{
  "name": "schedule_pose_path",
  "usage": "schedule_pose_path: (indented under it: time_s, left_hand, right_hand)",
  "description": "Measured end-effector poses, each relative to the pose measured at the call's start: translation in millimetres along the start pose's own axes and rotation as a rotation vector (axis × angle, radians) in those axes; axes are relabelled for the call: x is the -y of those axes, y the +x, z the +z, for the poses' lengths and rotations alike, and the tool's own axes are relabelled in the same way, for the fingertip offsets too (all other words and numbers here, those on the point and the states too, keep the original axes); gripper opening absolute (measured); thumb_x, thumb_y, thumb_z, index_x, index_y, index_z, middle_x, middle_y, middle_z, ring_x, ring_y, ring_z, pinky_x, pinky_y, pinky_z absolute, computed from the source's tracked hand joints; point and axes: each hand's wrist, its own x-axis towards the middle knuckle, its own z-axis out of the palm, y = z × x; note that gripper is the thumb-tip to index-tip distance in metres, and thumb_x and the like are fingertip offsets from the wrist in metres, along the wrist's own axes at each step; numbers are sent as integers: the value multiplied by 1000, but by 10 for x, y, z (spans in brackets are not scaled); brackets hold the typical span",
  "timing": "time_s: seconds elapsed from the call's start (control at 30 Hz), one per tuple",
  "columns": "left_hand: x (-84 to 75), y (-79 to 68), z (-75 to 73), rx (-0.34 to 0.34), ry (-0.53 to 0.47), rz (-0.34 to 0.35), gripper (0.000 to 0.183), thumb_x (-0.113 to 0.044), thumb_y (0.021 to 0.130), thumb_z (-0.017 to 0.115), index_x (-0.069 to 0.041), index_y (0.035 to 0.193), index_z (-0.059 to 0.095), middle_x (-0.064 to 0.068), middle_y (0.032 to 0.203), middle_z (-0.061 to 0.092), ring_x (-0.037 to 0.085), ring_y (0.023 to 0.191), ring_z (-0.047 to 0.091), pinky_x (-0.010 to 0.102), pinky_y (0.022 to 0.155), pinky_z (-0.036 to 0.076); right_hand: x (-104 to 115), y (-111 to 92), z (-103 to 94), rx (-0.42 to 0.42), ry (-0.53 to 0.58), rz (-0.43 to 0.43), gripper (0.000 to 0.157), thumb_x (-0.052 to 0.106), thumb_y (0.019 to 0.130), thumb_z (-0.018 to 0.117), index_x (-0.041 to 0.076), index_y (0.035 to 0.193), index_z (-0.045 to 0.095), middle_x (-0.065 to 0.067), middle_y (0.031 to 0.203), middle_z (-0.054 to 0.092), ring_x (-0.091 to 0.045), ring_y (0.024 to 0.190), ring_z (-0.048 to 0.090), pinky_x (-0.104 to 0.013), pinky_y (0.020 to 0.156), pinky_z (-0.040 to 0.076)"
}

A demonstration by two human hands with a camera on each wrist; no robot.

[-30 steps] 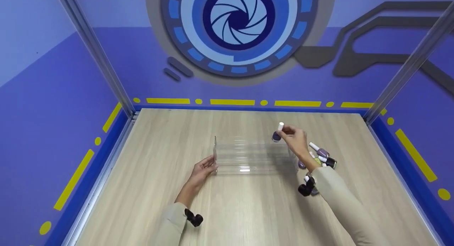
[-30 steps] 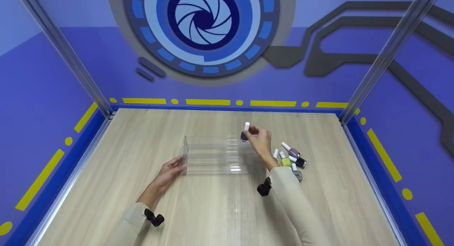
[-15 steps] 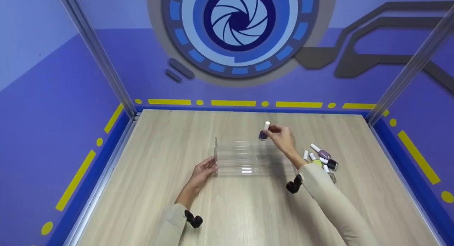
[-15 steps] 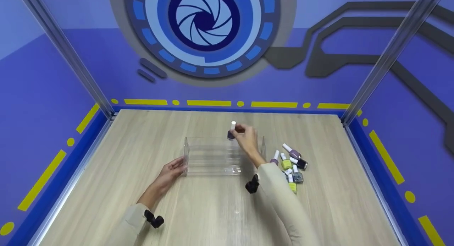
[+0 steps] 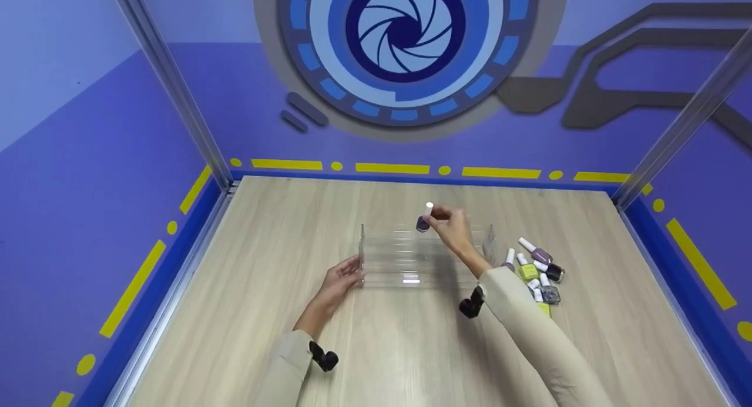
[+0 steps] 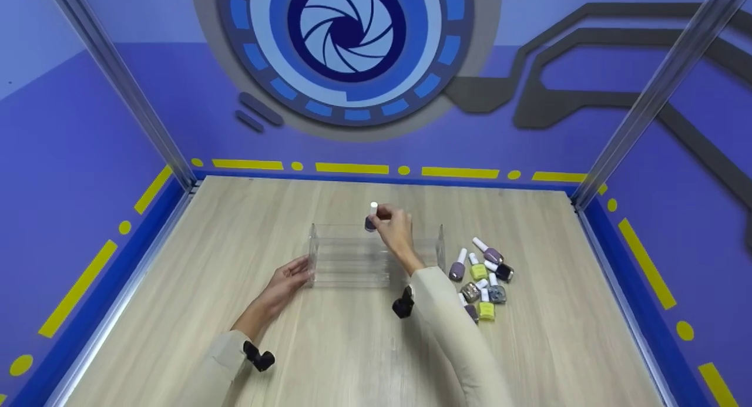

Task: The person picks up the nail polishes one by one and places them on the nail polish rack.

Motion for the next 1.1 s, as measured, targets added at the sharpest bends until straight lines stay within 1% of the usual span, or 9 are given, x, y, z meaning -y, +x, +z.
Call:
schedule_pose_path:
  time_s: [0.1, 0.17, 0.4, 0.53, 0.67, 0.8, 0.93, 1.0, 1.1]
  left_hand:
    - [-5, 0, 19, 10, -10, 0, 58, -2, 100, 60, 5, 154, 38, 25, 162, 36, 37, 154, 32, 22, 108, 51]
    - [-17, -2, 15, 20, -3, 10, 58, -3, 101, 59, 5, 154, 36, 26, 162, 35, 38, 154, 32, 23, 108, 51]
    - [-16, -4, 14, 31, 9, 6, 57, -4, 102, 58, 2, 155, 37, 23, 163, 35, 35, 154, 32, 27, 113, 49]
    - [-7, -14, 11, 31, 12, 6, 57, -4, 102, 58, 2, 155, 38, 21, 163, 36, 34, 154, 32, 30, 116, 47]
    - [-5, -26, 2, 35, 12, 8, 58, -6, 102, 60, 1, 155, 38, 21, 163, 36, 34, 154, 32, 29, 115, 47]
    - [10, -31, -4, 36, 17, 22, 61, -10, 101, 63, 3, 155, 37, 23, 163, 35, 36, 154, 30, 30, 115, 48]
    - [29, -31, -1, 35, 17, 25, 63, -10, 101, 64, 6, 154, 35, 26, 163, 33, 38, 155, 28, 35, 118, 45]
    - [27, -32, 1, 35, 13, 20, 64, -10, 101, 64, 6, 155, 33, 27, 164, 31, 39, 155, 27, 37, 120, 42]
    - [24, -31, 3, 31, 8, 21, 66, -10, 100, 64, 7, 155, 32, 28, 164, 29, 40, 155, 25, 39, 122, 39]
  right_hand:
    - [20, 8, 42, -2, -26, -30, 20, 10, 89, 78, -4, 102, 77, -20, 98, 79, -32, 92, 76, -34, 85, 62]
    - [35, 26, 88, -11, -33, -54, 19, 10, 88, 79, -3, 101, 78, -19, 96, 79, -33, 92, 76, -39, 86, 62]
    - [31, 10, 254, -1, 29, -55, 14, 2, 87, 77, -7, 98, 76, -22, 94, 78, -34, 90, 76, -30, 83, 61]
    - [23, -7, 346, 6, 24, -41, 12, 4, 87, 77, -4, 97, 77, -19, 94, 79, -33, 90, 76, -36, 87, 62]
    - [28, -21, 428, 12, 10, -47, 11, 6, 87, 79, -1, 95, 78, -17, 93, 79, -32, 90, 77, -43, 88, 62]
    - [38, -38, 507, 18, 34, -86, 11, 2, 85, 78, -5, 94, 77, -20, 92, 79, -34, 88, 77, -46, 87, 63]
    - [58, -61, 588, 28, 38, -95, 11, 1, 85, 78, -7, 94, 76, -20, 91, 78, -35, 88, 77, -46, 87, 63]
    - [65, -74, 633, 46, 25, -92, 12, 1, 86, 77, -6, 95, 76, -19, 92, 79, -34, 90, 77, -44, 86, 63]
    - [79, -95, 708, 73, 4, -116, 11, 0, 87, 77, -5, 97, 76, -19, 93, 79, -34, 91, 77, -42, 84, 65]
